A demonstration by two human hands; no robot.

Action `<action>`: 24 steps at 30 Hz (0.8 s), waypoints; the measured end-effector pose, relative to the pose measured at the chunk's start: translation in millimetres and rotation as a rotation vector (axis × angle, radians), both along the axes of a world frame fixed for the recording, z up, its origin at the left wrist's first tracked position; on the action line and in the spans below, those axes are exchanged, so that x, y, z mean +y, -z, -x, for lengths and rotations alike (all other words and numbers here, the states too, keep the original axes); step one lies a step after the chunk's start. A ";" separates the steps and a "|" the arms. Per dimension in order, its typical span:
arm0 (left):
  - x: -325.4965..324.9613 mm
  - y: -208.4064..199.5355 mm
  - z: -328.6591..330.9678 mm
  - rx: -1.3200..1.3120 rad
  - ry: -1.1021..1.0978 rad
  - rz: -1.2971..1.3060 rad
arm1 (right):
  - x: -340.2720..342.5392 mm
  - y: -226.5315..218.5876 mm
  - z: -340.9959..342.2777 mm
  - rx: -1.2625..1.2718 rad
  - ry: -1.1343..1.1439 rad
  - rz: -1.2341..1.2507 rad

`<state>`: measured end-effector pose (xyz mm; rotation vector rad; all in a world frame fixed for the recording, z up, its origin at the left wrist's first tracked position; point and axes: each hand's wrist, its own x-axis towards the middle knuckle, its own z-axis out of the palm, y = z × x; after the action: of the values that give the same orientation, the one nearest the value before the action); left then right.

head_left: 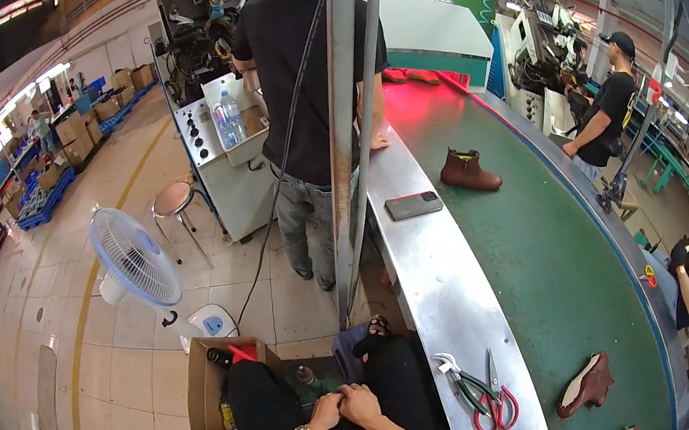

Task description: Trimming excess material and lasting a shoe upper using pliers and scissors.

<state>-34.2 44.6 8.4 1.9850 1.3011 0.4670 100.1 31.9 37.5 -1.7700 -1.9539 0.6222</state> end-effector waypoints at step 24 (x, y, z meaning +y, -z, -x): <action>4.2 -8.1 -9.0 0.031 0.030 -0.040 | -2.1 -9.6 -2.0 0.097 0.060 0.036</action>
<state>-25.1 48.7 16.5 2.0496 1.2880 0.4523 102.1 29.8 47.2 -1.7792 -1.8288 0.7136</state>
